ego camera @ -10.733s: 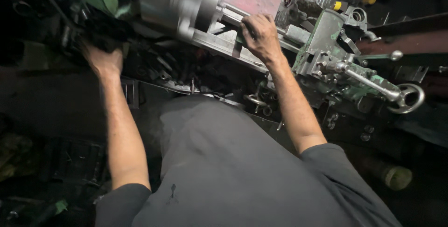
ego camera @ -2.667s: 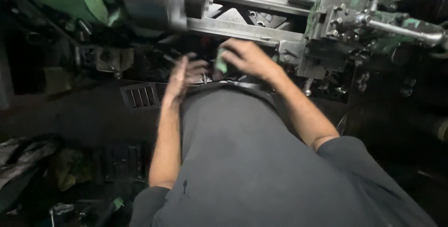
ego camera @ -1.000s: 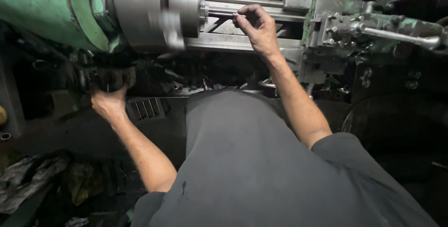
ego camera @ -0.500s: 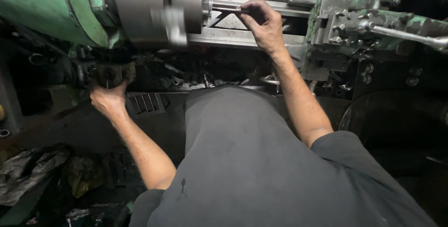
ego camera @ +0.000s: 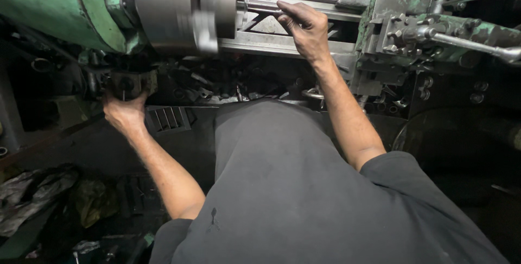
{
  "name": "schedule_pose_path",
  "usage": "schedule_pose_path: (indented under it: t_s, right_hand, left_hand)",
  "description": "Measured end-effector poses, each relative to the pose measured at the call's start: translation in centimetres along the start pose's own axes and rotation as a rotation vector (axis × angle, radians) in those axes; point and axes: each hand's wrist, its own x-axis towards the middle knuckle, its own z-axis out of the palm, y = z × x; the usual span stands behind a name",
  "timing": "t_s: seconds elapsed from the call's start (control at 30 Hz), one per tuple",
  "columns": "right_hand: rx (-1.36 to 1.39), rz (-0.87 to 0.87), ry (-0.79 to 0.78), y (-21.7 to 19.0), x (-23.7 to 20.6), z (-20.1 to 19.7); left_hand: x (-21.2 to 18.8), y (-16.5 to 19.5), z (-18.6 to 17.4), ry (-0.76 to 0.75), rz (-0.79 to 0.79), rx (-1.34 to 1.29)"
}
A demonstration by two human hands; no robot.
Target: The person works at a metal lathe in a cluttered workshop. They pick up a chuck key and small metal parts, fit a cylindrical metal rod into the lathe chuck, tighten it, then operate the lathe, adjusting the workpiece and machine controls while the spindle runs, and handle the machined part at the end.
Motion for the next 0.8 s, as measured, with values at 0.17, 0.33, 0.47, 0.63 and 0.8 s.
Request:
schedule_pose_path:
  t_s: [0.17, 0.33, 0.47, 0.63, 0.8]
  right_hand:
    - [0.008, 0.008, -0.017, -0.2, 0.1, 0.2]
    - [0.011, -0.016, -0.029, -0.2, 0.4, 0.7]
    - [0.027, -0.014, -0.054, -0.3, 0.9, 1.3]
    - [0.039, -0.024, -0.054, -0.6, 1.3, 2.0]
    - [0.019, -0.025, -0.061, -0.8, 1.6, 2.2]
  left_hand:
    - [0.0, 0.0, 0.1, -0.019, -0.009, 0.004]
    - [0.0, -0.1, 0.2, -0.017, -0.032, -0.009]
    - [0.0, 0.3, -0.1, -0.031, -0.058, -0.016]
    - [0.0, 0.7, -0.5, -0.004, -0.051, -0.01]
    - [0.1, 0.3, -0.1, -0.019, -0.076, -0.02]
